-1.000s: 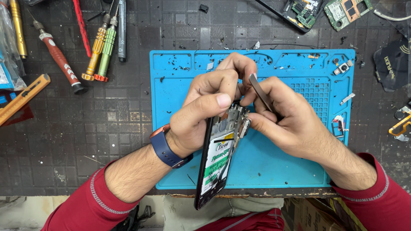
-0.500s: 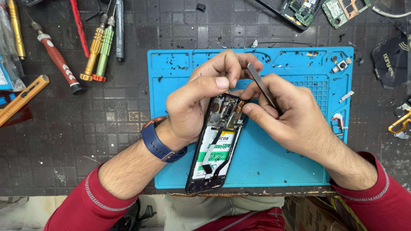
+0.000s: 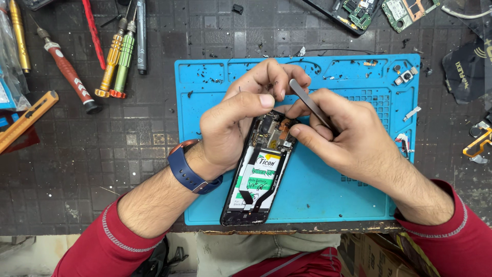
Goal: The person pries open a smartphone using a thin metal pry tool, working the tool along the edge to separate the screen from the frame. They lift the display, manipulate internal components including the battery area, and repeatedly reposition the phone while prying different edges on a blue repair mat.
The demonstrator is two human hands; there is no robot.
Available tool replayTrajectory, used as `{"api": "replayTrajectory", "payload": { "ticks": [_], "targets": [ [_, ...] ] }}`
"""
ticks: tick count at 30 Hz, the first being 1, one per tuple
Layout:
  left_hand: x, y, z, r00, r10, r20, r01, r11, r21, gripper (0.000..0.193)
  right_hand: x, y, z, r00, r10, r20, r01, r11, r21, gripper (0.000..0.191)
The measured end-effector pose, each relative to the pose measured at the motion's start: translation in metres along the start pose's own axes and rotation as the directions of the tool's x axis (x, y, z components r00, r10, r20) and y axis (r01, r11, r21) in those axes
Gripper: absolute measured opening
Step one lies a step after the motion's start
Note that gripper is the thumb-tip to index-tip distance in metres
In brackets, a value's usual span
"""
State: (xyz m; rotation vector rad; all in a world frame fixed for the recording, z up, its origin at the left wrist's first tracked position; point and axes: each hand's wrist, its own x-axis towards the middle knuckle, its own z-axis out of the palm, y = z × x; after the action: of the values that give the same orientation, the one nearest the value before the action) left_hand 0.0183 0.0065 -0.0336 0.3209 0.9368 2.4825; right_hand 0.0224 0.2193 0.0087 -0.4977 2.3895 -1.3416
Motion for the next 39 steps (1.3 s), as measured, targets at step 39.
{"api": "replayTrajectory", "payload": {
  "ticks": [39],
  "targets": [
    [-0.009,0.005,0.022,0.998,0.057,0.018,-0.056,0.998,-0.026,0.037,-0.014,0.001,-0.014,0.940,0.307,0.147,-0.326,0.938,0.122,0.031]
  ]
}}
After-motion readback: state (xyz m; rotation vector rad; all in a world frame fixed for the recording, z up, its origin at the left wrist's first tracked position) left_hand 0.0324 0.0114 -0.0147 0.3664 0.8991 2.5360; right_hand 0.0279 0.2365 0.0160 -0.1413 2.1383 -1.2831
